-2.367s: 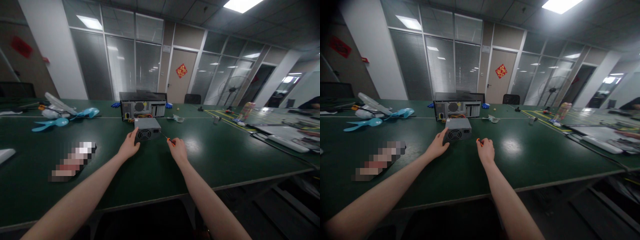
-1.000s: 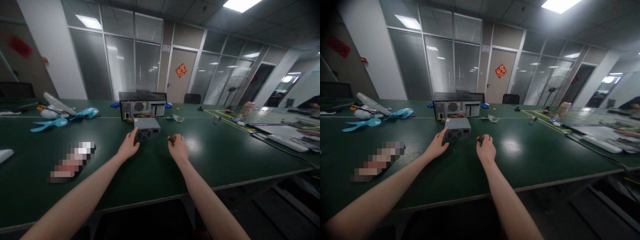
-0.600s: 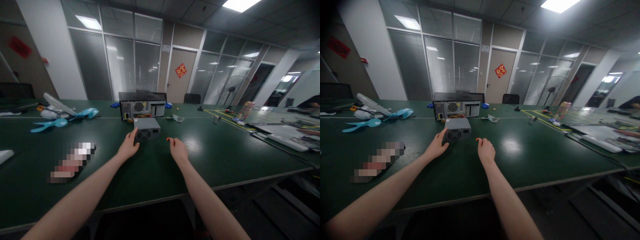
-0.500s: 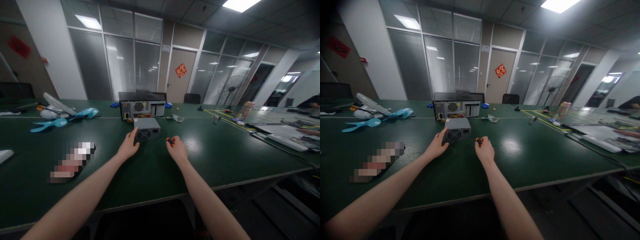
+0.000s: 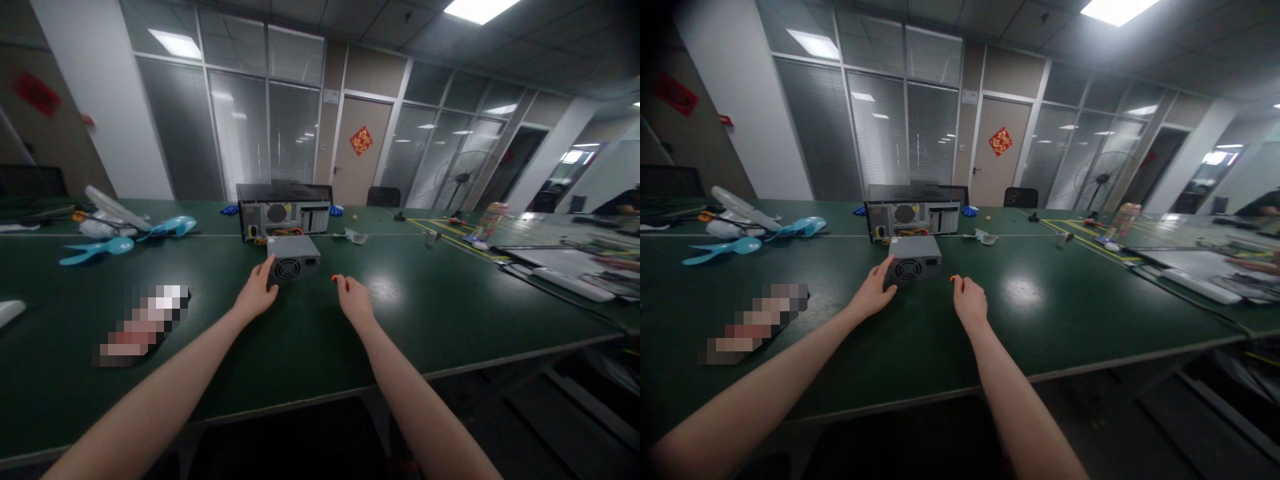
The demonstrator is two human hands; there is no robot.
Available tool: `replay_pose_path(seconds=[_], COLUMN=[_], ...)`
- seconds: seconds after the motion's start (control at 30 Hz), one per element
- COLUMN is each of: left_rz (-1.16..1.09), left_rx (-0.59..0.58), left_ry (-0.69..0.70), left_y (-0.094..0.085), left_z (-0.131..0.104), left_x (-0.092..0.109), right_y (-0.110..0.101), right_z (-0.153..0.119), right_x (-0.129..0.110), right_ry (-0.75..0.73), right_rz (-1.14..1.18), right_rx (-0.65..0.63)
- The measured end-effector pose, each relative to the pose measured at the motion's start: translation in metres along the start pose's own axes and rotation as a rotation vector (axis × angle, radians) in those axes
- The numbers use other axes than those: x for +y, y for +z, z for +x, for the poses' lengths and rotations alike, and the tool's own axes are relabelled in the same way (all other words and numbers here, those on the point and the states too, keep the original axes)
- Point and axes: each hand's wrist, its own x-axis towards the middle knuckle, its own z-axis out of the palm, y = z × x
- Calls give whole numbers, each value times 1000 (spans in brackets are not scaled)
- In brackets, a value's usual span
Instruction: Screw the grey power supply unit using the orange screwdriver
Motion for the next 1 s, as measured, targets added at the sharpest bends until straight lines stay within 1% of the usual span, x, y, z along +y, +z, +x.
replay_pose_path(seconds=[0.1, 0.27, 0.33, 0.5, 0.67, 0.83, 0.9, 1.0], left_rz=[-3, -7, -10, -19, -15, -7, -4, -3], left_rx=[-9, -14, -14, -22, -12, -2, 4, 5], left_ry=[-19, -31, -30, -35, -29, -13, -10, -6], left_y=[0, -1, -1, -3, -2, 0, 0, 0], left_z=[0, 0, 0, 0, 0, 1, 1, 1], left_x=[0, 1, 2, 3, 3, 1, 1, 1], right_y=[0, 1, 2, 3, 3, 3, 2, -1], right_z=[1, 3, 3, 0, 0, 2, 1, -2], right_x=[-1, -1, 1, 6, 5, 1, 1, 1], right_ry=[3, 23, 19, -3, -19, -17, -33, -51], right_rz=[33, 81, 67, 40, 57, -15, -35, -49], right_rx=[-24, -100, -84, 12, 21, -17, 2, 69])
